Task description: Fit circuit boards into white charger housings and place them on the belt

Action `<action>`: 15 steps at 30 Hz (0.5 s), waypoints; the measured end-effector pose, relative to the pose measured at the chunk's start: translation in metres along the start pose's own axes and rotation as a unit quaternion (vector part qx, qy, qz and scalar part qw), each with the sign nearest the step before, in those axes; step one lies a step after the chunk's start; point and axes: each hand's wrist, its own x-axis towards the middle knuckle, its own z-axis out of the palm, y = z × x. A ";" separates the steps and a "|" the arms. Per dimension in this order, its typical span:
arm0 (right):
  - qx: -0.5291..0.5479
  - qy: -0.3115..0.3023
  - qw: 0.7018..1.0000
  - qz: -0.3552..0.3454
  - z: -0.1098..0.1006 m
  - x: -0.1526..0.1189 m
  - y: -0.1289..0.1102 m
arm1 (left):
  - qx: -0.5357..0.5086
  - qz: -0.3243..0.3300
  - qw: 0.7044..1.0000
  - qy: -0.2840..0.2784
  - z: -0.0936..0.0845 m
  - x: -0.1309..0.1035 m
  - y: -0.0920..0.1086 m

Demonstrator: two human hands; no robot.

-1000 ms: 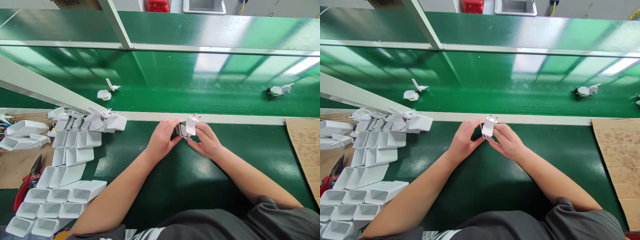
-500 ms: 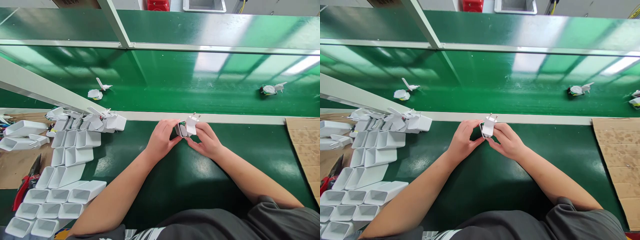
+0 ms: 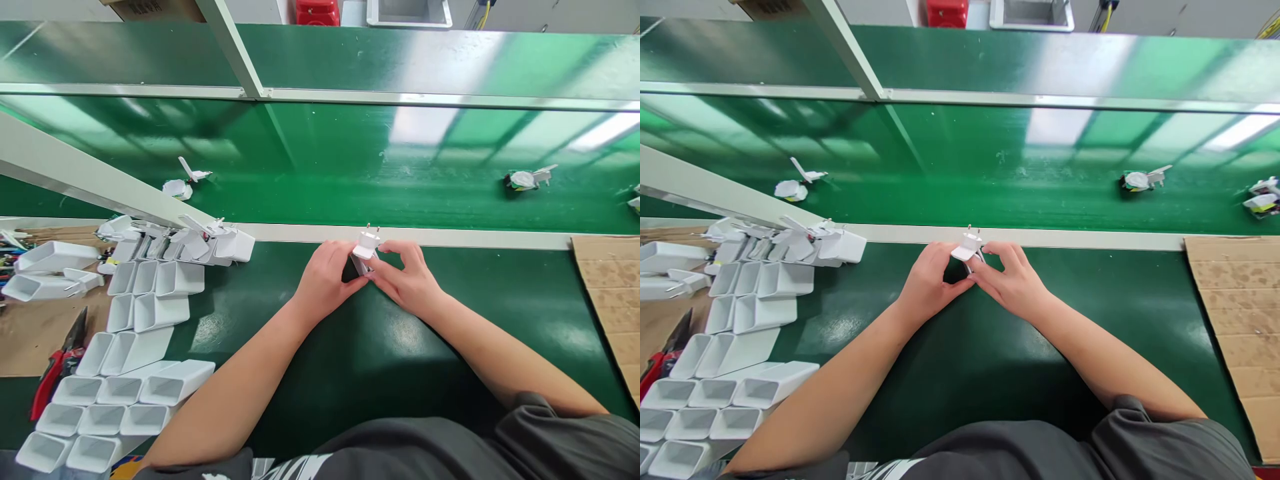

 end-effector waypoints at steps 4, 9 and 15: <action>0.025 0.019 0.998 -0.055 -0.001 0.004 -0.001 | 0.005 -0.005 1.000 0.009 0.003 0.001 -0.002; 0.015 -0.007 0.995 -0.094 0.006 0.008 0.006 | 0.018 -0.038 0.999 0.000 0.008 0.004 -0.013; -0.096 -0.032 0.989 -0.103 0.022 0.013 0.007 | 0.015 -0.071 0.997 -0.022 0.010 0.004 -0.029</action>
